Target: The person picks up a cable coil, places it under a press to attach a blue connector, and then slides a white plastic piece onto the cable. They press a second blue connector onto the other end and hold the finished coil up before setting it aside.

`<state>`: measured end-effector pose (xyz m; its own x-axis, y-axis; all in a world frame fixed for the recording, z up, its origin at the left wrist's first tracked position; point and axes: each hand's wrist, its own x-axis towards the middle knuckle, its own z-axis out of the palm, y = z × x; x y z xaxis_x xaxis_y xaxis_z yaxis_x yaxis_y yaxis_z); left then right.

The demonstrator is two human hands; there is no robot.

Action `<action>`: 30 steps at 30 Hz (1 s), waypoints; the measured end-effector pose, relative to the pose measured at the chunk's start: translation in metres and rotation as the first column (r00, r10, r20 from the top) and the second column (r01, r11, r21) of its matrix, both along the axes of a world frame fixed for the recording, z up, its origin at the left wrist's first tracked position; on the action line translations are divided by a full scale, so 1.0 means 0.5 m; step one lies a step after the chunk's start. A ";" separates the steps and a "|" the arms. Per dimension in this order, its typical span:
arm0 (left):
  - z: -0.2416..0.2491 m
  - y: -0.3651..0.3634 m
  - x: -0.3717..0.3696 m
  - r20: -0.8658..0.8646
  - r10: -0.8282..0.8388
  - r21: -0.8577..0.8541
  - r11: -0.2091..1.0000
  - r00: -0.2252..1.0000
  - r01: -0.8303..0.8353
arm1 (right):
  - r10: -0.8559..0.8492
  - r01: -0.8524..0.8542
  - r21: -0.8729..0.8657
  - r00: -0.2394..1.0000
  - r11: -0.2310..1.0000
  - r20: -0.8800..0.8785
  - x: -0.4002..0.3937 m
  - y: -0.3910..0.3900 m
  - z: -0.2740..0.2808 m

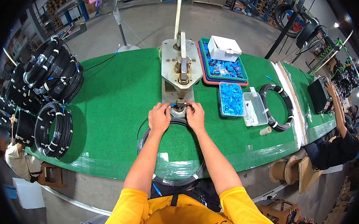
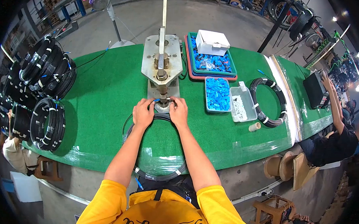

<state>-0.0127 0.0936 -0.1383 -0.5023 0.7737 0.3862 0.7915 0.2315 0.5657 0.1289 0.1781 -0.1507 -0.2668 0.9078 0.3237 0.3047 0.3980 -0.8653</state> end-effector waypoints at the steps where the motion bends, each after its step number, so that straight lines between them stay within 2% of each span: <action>1: 0.000 -0.001 0.000 -0.005 0.002 0.009 1.000 1.000 -0.002 | 0.003 -0.002 -0.003 1.000 1.000 0.006 0.000 0.001 -0.001; 9: 0.007 -0.002 0.003 -0.011 0.024 0.011 1.000 1.000 -0.024 | 0.003 -0.003 0.011 1.000 1.000 0.006 -0.001 0.003 -0.004; 12: 0.004 0.001 0.006 -0.016 0.025 0.017 1.000 1.000 -0.024 | 0.009 -0.009 -0.040 1.000 0.999 0.014 0.002 0.000 0.003; 14: 0.005 -0.002 0.004 -0.021 0.025 0.013 1.000 0.999 -0.025 | -0.005 0.005 0.065 1.000 0.998 0.009 -0.005 0.000 -0.007; 15: 0.005 -0.002 0.004 -0.021 0.027 0.008 1.000 0.999 -0.027 | -0.004 0.004 0.065 1.000 0.998 0.008 -0.006 -0.001 -0.005; 17: 0.006 0.000 0.005 -0.020 0.028 0.004 1.000 0.999 -0.028 | 0.013 -0.014 0.013 0.998 1.000 0.061 -0.005 -0.003 0.000; 20: 0.003 0.004 0.003 -0.009 0.041 -0.006 0.999 0.999 -0.041 | 0.029 -0.027 -0.048 0.999 0.999 0.046 -0.004 0.000 0.001; 25: 0.002 0.006 0.001 0.063 0.050 -0.036 0.998 0.997 -0.048 | 0.004 -0.005 0.014 0.999 1.000 0.038 -0.006 0.003 -0.007; 30: 0.000 0.006 0.001 0.019 0.033 -0.015 0.999 0.999 -0.033 | 0.013 -0.011 -0.035 0.999 0.999 0.049 -0.004 0.000 -0.001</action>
<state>-0.0123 0.0966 -0.1384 -0.5348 0.7619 0.3654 0.7725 0.2656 0.5768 0.1269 0.1783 -0.1513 -0.2928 0.9148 0.2783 0.3423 0.3721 -0.8628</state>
